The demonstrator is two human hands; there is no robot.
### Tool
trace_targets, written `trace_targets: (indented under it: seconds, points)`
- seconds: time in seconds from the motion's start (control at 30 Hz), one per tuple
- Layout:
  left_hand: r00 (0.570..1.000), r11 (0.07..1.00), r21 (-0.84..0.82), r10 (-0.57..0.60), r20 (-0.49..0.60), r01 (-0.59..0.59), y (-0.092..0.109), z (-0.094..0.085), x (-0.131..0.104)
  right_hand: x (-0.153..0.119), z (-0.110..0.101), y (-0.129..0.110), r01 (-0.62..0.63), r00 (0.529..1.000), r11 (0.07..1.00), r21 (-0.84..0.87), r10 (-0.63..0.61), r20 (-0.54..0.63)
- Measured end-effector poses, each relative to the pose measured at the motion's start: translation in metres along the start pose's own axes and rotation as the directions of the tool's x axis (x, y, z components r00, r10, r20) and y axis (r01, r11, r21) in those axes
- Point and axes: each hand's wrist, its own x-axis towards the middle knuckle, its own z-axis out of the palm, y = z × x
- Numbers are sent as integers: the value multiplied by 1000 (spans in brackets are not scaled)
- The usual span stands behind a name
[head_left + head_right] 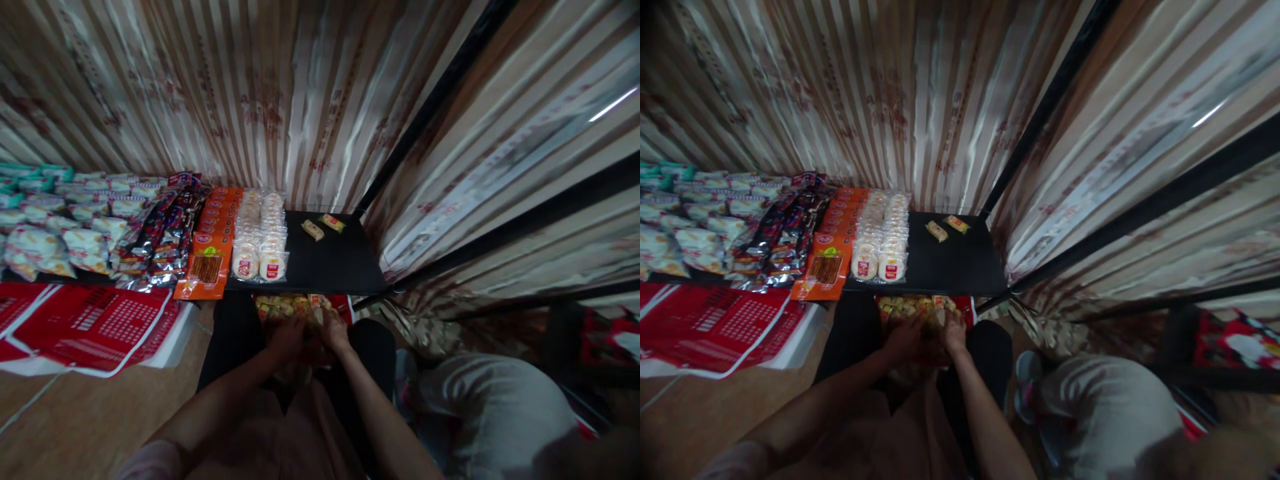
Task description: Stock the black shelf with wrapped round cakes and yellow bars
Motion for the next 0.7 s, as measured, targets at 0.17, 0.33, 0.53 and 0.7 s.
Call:
trace_targets:
  seconds: [0.17,0.33,0.53,0.7]
  points:
    - [992,999,-42,-17,124,23,12,8,4,-2,0,-4,-24,988,999,28,19,154]
    - [989,995,-75,-55,137,66,5,10,1,-12,-16,-13,-72,982,996,-51,80,172]
    - [983,973,-150,-167,79,177,3,2,1,-22,-48,-28,-44,989,984,-174,67,129]
    - [977,943,-273,-211,-45,191,7,-12,5,-25,-72,-32,-22,994,999,-33,25,106]
